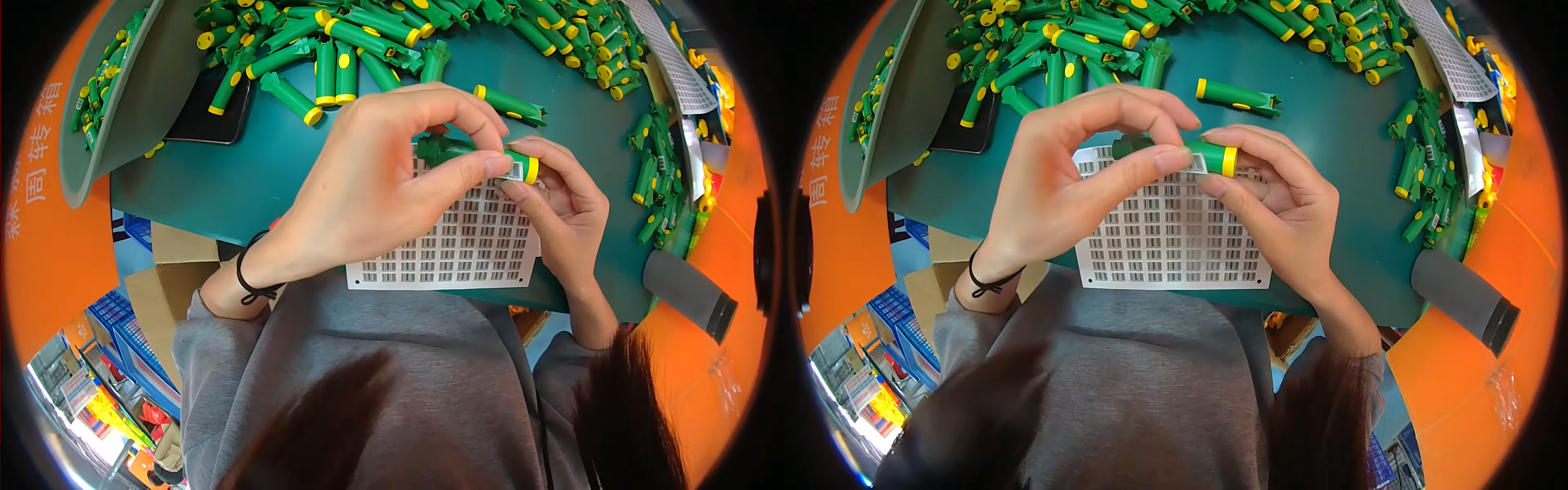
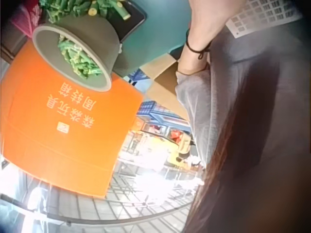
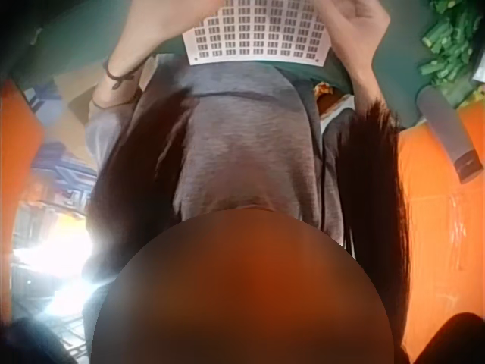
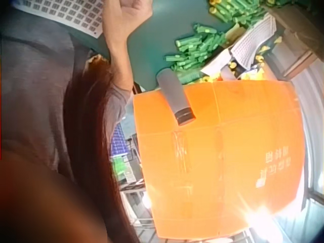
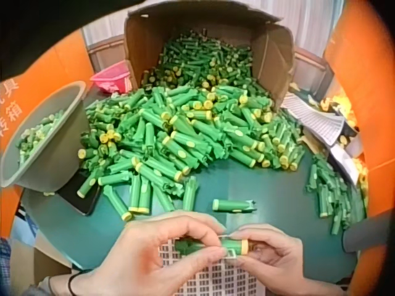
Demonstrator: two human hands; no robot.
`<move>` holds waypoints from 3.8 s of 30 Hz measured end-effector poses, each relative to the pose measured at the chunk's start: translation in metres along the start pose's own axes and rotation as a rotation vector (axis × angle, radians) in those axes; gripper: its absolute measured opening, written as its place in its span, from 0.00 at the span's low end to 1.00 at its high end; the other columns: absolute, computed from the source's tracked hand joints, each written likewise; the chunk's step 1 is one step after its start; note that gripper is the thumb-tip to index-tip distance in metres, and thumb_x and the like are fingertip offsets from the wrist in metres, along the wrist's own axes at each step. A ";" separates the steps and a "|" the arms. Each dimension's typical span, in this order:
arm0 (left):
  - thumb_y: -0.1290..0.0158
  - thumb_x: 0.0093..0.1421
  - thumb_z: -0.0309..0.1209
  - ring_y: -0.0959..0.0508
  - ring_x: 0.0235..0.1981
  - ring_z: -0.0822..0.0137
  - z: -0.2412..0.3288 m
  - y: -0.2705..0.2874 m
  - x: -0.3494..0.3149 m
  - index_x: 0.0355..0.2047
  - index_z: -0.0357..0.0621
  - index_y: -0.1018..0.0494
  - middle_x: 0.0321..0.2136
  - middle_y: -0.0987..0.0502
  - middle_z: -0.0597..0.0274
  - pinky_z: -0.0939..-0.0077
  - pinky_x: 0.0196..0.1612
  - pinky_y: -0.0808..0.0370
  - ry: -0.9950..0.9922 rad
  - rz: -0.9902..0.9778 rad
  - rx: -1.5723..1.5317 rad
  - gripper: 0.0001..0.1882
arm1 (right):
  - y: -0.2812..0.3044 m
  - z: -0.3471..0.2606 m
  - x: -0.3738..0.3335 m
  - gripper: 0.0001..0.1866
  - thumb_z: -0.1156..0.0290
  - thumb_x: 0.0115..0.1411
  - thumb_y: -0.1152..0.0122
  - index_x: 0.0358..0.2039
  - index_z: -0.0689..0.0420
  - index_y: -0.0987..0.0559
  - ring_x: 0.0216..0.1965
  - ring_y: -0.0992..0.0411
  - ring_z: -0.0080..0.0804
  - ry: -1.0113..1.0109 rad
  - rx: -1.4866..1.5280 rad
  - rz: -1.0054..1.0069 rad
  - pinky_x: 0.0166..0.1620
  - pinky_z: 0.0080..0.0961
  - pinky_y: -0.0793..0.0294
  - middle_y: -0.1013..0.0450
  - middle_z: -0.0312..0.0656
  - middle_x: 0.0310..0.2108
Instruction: Applying small sticker labels from a sheet onto green plastic toy components.
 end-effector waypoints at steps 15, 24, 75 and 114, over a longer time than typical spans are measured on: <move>0.37 0.59 0.25 0.19 0.38 0.71 -0.007 -0.004 0.003 0.36 0.35 0.19 0.35 0.16 0.60 0.76 0.46 0.24 0.161 -0.056 0.166 0.07 | 0.000 -0.001 0.000 0.20 0.87 0.57 0.34 0.52 0.68 0.21 0.53 0.26 0.32 -0.012 -0.015 -0.002 0.57 0.27 0.25 0.28 0.48 0.55; 0.36 0.58 0.26 0.19 0.36 0.71 -0.007 -0.003 0.002 0.35 0.36 0.19 0.33 0.16 0.62 0.75 0.45 0.24 0.134 -0.052 0.213 0.07 | -0.003 -0.001 0.000 0.20 0.87 0.58 0.35 0.52 0.69 0.22 0.52 0.26 0.32 -0.047 0.017 -0.007 0.52 0.26 0.21 0.29 0.48 0.55; 0.34 0.50 0.25 0.22 0.35 0.65 -0.059 0.034 -0.062 0.33 0.44 0.18 0.34 0.21 0.69 0.72 0.34 0.22 -0.284 0.288 0.699 0.09 | -0.027 0.044 -0.005 0.19 0.89 0.55 0.34 0.45 0.61 0.26 0.54 0.29 0.32 -0.219 0.220 -0.158 0.60 0.30 0.31 0.27 0.45 0.48; 0.37 0.60 0.25 0.22 0.37 0.71 -0.016 0.001 -0.025 0.35 0.36 0.20 0.35 0.18 0.61 0.76 0.43 0.27 0.147 -0.008 0.187 0.05 | -0.026 0.026 -0.006 0.21 0.89 0.57 0.35 0.52 0.68 0.25 0.52 0.25 0.32 -0.044 0.169 -0.082 0.56 0.28 0.23 0.26 0.47 0.50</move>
Point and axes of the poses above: each hand's wrist, its own x-axis towards the middle knuckle, its own y-axis out of the back of the hand, z = x × y, the point moved 5 cm from there along x, towards the middle knuckle
